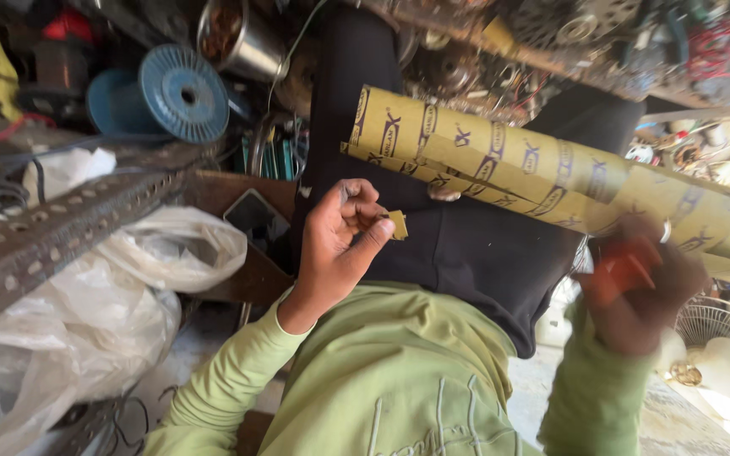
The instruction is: The person cuts strips of patterned insulation paper from a large roll using orange scissors while holding the roll on their lap.
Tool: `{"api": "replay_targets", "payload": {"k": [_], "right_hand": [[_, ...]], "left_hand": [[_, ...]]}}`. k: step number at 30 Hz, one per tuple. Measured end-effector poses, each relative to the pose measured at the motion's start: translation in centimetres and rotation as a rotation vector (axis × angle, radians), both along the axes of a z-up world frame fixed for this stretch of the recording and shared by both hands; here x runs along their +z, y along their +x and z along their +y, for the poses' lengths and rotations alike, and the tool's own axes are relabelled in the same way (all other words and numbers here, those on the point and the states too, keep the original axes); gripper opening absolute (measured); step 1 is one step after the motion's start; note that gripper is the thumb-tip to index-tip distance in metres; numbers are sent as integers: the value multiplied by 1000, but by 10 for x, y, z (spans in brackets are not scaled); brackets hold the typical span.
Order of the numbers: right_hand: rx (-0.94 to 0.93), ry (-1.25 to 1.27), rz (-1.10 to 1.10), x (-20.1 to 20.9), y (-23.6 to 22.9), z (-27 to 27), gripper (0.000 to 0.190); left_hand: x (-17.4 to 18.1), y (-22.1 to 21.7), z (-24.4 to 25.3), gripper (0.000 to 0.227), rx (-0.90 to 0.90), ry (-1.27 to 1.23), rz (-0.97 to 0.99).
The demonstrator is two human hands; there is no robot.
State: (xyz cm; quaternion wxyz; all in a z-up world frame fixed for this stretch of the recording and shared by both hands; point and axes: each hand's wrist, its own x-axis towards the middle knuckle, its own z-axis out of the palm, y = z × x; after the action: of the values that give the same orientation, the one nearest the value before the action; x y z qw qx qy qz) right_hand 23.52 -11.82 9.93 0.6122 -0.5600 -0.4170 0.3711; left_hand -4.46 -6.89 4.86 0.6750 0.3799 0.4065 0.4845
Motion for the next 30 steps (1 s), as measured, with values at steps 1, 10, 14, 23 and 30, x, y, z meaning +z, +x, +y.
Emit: {"api": "replay_targets", "payload": {"k": [1, 10, 14, 23, 30], "right_hand": [[106, 92, -366, -6, 6, 25, 46], [193, -37, -928, -47, -6, 72, 48], [244, 25, -886, -46, -5, 67, 42], [246, 43, -856, -50, -3, 67, 46], [159, -92, -736, -54, 0, 63, 47]], "left_hand": [[4, 3, 7, 28, 1, 67, 112], [-11, 34, 180, 5, -2, 494, 566], [-60, 60, 275, 5, 132, 803, 851], [-58, 48, 317, 4, 128, 723, 1159], [0, 24, 205, 9, -23, 503, 614]]}}
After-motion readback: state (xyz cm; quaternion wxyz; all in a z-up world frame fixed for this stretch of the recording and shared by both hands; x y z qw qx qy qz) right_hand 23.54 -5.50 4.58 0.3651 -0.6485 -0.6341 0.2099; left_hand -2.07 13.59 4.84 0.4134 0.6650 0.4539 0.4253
